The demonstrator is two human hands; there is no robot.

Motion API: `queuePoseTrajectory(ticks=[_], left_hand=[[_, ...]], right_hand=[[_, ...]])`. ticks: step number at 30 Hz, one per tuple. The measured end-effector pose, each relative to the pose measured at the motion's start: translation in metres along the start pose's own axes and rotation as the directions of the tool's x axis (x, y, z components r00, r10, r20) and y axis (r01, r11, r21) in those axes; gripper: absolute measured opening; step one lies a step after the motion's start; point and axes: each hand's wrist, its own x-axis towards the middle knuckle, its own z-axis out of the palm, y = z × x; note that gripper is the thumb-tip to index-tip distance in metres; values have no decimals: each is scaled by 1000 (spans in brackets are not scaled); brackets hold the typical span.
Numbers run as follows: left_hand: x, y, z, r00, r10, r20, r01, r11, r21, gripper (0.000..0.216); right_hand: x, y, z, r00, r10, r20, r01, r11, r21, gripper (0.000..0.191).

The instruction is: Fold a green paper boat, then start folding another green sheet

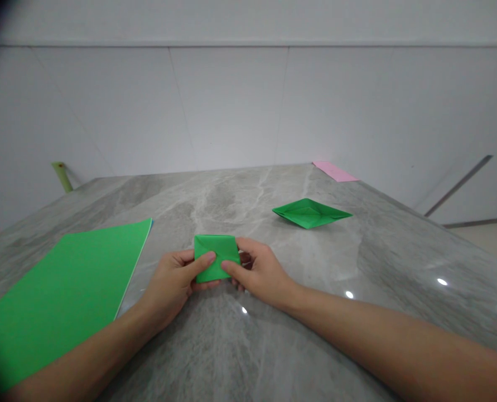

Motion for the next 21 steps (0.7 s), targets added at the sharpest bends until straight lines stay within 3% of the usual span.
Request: queuePoseTrajectory(ticks=[4, 7, 10, 12, 16, 18, 20, 21], left_hand=[[2, 3, 1, 997, -37, -73, 34, 999, -39, 35], [2, 3, 2, 992, -74, -101, 62, 992, -113, 40], [1, 0, 3, 998, -46, -50, 39, 991, -131, 45], [1, -3, 1, 1000, 16, 19, -14, 997, -77, 42], [4, -5, -3, 992, 119, 51, -120, 992, 27, 33], [3, -4, -5, 977, 210, 31, -212, 964, 162, 30], [-1, -2, -5, 948, 317, 16, -299, 874, 383, 28], [-3, -2, -4, 938, 346, 17, -310, 818, 484, 27]], right_hand=[[1, 0, -2, 996, -89, -10, 86, 983, -160, 19], [0, -1, -3, 968, -252, 10, 234, 881, -411, 20], [-3, -2, -3, 920, -382, 82, 359, 744, -564, 42], [-6, -3, -2, 902, -412, 126, 403, 702, -587, 52], [-9, -11, 1, 910, -392, 136, 401, 747, -530, 63], [-8, -14, 1, 943, -317, 102, 322, 791, -520, 50], [-8, -15, 0, 975, -202, 92, 220, 830, -513, 28], [-8, -15, 1, 984, -147, 104, 180, 847, -500, 29]])
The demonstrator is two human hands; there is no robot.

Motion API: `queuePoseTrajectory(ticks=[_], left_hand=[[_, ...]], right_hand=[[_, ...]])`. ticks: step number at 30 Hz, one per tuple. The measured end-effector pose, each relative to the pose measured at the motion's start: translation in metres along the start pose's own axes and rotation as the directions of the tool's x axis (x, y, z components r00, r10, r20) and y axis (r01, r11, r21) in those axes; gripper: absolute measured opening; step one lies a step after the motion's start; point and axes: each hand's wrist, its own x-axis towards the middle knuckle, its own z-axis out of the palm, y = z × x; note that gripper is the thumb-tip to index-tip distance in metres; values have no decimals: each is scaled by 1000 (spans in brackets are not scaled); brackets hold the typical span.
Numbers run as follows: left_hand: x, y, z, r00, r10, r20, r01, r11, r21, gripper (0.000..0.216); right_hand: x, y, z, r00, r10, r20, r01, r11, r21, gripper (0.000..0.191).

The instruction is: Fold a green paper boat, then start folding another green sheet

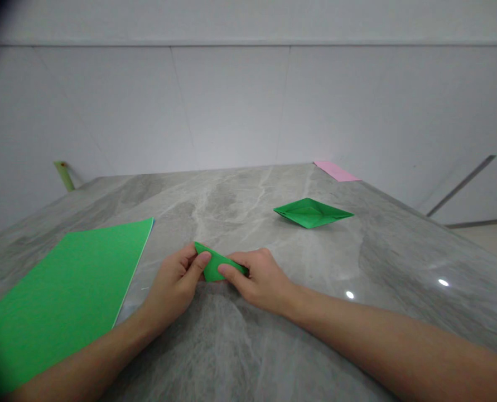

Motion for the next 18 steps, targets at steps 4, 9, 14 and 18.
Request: queuePoseTrajectory(ticks=[4, 9, 14, 18], left_hand=[[-4, 4, 3, 1000, 20, 1, -20, 957, 289, 28], [6, 2, 10, 980, 191, -65, -131, 848, 514, 30], [7, 0, 16, 975, 151, -163, -73, 911, 407, 44], [3, 3, 22, 949, 173, -263, -77, 938, 338, 50]], right_hand=[[-1, -3, 2, 995, 36, 91, -42, 997, 71, 38], [-4, -6, 3, 990, 72, 125, -95, 978, 187, 42], [-6, -7, 5, 994, -1, 106, -5, 998, 60, 40], [-6, -10, 7, 984, -83, 160, 85, 996, -2, 38]])
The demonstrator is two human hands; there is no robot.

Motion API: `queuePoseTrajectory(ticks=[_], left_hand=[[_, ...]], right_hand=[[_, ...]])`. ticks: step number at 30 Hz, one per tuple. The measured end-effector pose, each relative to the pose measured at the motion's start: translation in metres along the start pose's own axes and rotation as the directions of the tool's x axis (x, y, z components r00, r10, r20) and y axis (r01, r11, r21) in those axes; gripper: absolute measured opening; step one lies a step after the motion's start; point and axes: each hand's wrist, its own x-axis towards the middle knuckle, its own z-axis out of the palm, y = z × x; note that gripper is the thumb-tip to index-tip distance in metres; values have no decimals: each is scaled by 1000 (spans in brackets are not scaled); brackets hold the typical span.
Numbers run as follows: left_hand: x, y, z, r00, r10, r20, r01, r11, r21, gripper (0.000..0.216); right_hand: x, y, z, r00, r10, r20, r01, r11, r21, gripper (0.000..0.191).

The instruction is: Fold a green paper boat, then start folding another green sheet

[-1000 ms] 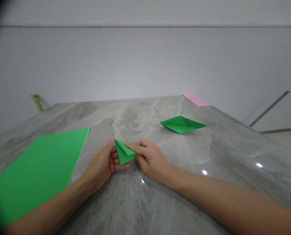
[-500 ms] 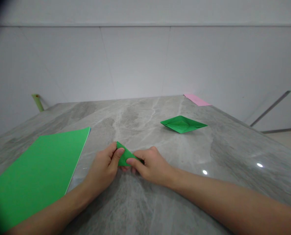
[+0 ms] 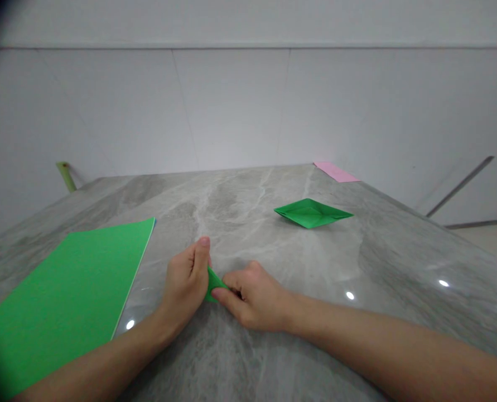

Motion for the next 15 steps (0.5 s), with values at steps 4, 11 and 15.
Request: queuePoseTrajectory(ticks=[4, 11, 15], left_hand=[[1, 4, 3, 995, 97, -26, -96, 995, 29, 49], [13, -3, 3, 984, 166, -64, -158, 980, 122, 47], [16, -3, 3, 984, 141, -106, -126, 982, 138, 50]], right_hand=[[1, -2, -1, 989, 88, 122, -102, 988, 113, 40], [4, 1, 1, 911, 262, 319, -367, 866, 338, 33], [5, -1, 1, 899, 297, 323, -415, 815, 404, 27]])
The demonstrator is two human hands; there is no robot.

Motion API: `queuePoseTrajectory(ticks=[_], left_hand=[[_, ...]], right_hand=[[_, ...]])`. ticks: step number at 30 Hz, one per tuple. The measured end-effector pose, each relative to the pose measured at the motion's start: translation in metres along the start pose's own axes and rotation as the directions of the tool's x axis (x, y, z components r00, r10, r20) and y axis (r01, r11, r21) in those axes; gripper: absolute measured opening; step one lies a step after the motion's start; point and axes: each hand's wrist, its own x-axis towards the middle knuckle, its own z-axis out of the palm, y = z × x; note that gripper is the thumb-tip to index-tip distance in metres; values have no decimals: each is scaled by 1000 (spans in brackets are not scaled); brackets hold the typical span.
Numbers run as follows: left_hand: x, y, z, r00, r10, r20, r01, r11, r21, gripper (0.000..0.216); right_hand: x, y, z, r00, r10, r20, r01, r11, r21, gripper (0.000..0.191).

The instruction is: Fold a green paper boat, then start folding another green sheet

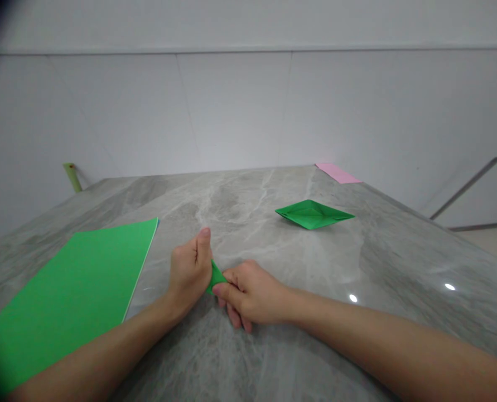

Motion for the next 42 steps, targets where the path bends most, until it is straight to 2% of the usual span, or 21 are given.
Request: queuePoseTrajectory(ticks=[4, 7, 11, 14, 16, 20, 25, 28, 31, 34, 37, 42], left_hand=[[0, 2, -2, 1000, 10, -13, -10, 1000, 15, 51], [-3, 2, -3, 997, 77, 12, -77, 997, 20, 50], [-11, 4, -5, 983, 122, 137, -116, 992, -45, 50], [-16, 6, -5, 961, 142, 237, -120, 987, -103, 50], [-17, 7, -5, 960, 144, 240, -120, 987, -109, 48], [-10, 7, -2, 975, 142, 172, -133, 989, -62, 47], [1, -5, -6, 997, 11, 82, -6, 998, -55, 52], [4, -13, -16, 982, 2, 191, 15, 996, -89, 47], [4, -13, -26, 954, -38, 299, 77, 990, -120, 30], [-1, -9, -30, 956, 11, 293, 15, 996, -86, 24], [-7, -5, -28, 945, 61, 320, -23, 992, -121, 23], [-10, -9, -23, 923, 93, 373, 73, 910, -409, 32]], right_hand=[[-3, -3, 1, 999, -20, -42, 16, 996, -88, 25], [-4, -3, 3, 986, -143, -83, 119, 962, -247, 29], [-4, 2, 4, 927, -362, -95, 293, 859, -419, 38], [-4, 3, 3, 897, -432, -92, 348, 818, -458, 38], [-4, 2, 1, 904, -419, -84, 340, 824, -453, 41], [-4, -2, -1, 933, -347, -93, 288, 878, -383, 48], [-2, -3, -1, 943, -297, -149, 232, 910, -345, 39], [-1, 0, -1, 930, -311, -196, 220, 898, -382, 39], [0, 5, -3, 893, -335, -301, 186, 883, -432, 39], [2, 9, -4, 846, -376, -378, 133, 836, -533, 37], [2, 11, -5, 822, -448, -352, 150, 766, -625, 32], [0, 8, -5, 818, -499, -287, 219, 731, -646, 29]])
